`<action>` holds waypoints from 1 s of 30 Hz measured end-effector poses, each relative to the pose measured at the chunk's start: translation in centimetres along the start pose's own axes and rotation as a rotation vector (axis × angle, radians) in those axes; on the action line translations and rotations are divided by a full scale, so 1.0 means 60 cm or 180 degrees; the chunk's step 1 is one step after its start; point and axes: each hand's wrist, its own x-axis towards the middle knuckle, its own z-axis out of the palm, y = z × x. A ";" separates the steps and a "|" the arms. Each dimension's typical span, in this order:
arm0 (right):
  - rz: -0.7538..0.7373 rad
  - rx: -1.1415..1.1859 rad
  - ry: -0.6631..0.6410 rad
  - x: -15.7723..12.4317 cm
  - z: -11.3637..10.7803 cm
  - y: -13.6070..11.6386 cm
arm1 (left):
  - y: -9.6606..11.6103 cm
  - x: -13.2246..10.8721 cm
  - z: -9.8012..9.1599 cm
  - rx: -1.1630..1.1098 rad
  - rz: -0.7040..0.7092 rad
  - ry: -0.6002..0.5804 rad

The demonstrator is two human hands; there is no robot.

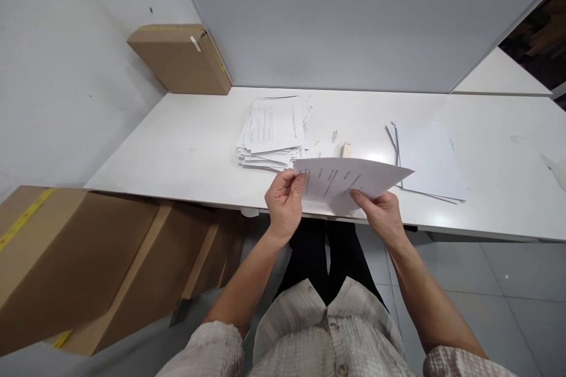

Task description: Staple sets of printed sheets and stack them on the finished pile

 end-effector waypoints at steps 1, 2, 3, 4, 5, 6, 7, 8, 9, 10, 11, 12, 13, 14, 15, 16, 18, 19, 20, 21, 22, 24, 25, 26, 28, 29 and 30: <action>-0.0006 0.0014 0.0016 0.000 0.001 0.000 | -0.001 0.000 0.000 -0.0019 -0.0042 0.0005; -0.0013 0.0006 0.0037 0.001 0.001 -0.001 | -0.002 0.000 -0.001 -0.0025 -0.0071 0.0009; -0.0019 -0.0019 0.0061 0.001 0.001 -0.002 | -0.002 0.000 -0.001 -0.0020 -0.0094 0.0013; -0.0021 -0.0047 0.0088 0.001 0.002 -0.003 | -0.003 -0.001 -0.001 -0.0007 -0.0116 0.0024; -0.0015 -0.0067 0.0112 0.001 0.002 -0.004 | -0.004 -0.001 -0.001 0.0009 -0.0135 0.0033; -0.0005 -0.0070 0.0128 0.001 0.002 -0.005 | -0.004 -0.002 -0.001 0.0025 -0.0148 0.0042; 0.0008 -0.0057 0.0135 0.001 0.003 -0.006 | -0.006 -0.002 -0.001 0.0038 -0.0151 0.0041; 0.0018 -0.0031 0.0138 0.002 0.004 -0.006 | -0.007 -0.003 -0.002 0.0039 -0.0137 0.0033; 0.0023 -0.0003 0.0137 0.002 0.005 -0.005 | -0.009 -0.003 -0.002 0.0032 -0.0108 0.0022; 0.0020 0.0018 0.0143 0.003 0.006 -0.003 | -0.011 -0.003 -0.003 0.0029 -0.0072 0.0008; 0.0017 0.0027 0.0145 0.004 0.007 -0.002 | -0.013 -0.003 -0.003 0.0029 -0.0038 -0.0006; 0.0013 0.0027 0.0152 0.004 0.008 -0.002 | -0.013 -0.003 -0.004 0.0029 -0.0013 -0.0019; 0.0014 0.0015 0.0156 0.004 0.009 -0.002 | -0.012 -0.003 -0.004 0.0033 -0.0005 -0.0034; 0.0017 -0.0014 0.0163 0.004 0.009 -0.004 | -0.010 -0.002 -0.005 0.0041 -0.0014 -0.0046; 0.0020 -0.0064 0.0174 0.002 0.007 -0.007 | -0.005 -0.002 -0.005 0.0049 -0.0031 -0.0057; 0.0023 -0.0140 0.0187 0.000 0.005 -0.012 | 0.002 -0.001 -0.005 0.0051 -0.0047 -0.0065; 0.0044 -0.0333 0.0225 -0.008 -0.005 -0.024 | 0.018 -0.001 -0.005 0.0054 -0.0071 -0.0117; 0.0099 -0.0424 0.0234 -0.013 -0.012 -0.029 | 0.024 -0.001 -0.004 0.0060 -0.0110 -0.0182; 0.0211 -0.0492 0.0215 -0.020 -0.020 -0.033 | 0.028 -0.003 -0.004 0.0065 -0.0197 -0.0292; 0.0394 -0.0524 0.0155 -0.027 -0.029 -0.035 | 0.028 -0.005 -0.003 0.0066 -0.0340 -0.0438; 0.0646 -0.0515 0.0058 -0.034 -0.038 -0.034 | 0.024 -0.008 -0.003 0.0069 -0.0540 -0.0601; 0.1290 -0.0364 -0.0213 -0.049 -0.055 -0.023 | 0.004 -0.019 -0.001 0.0141 -0.1017 -0.0915; 0.1607 -0.0235 -0.0336 -0.057 -0.063 -0.015 | -0.008 -0.025 -0.001 0.0216 -0.1232 -0.1054; 0.1874 -0.0095 -0.0402 -0.064 -0.071 -0.005 | -0.021 -0.033 0.001 0.0304 -0.1397 -0.1188; 0.2228 0.0132 -0.0356 -0.074 -0.086 0.012 | -0.040 -0.045 0.005 0.0445 -0.1571 -0.1490; 0.2322 0.0188 -0.0278 -0.077 -0.093 0.019 | -0.045 -0.049 0.009 0.0479 -0.1598 -0.1648; 0.2378 0.0208 -0.0197 -0.078 -0.100 0.023 | -0.048 -0.052 0.013 0.0497 -0.1600 -0.1799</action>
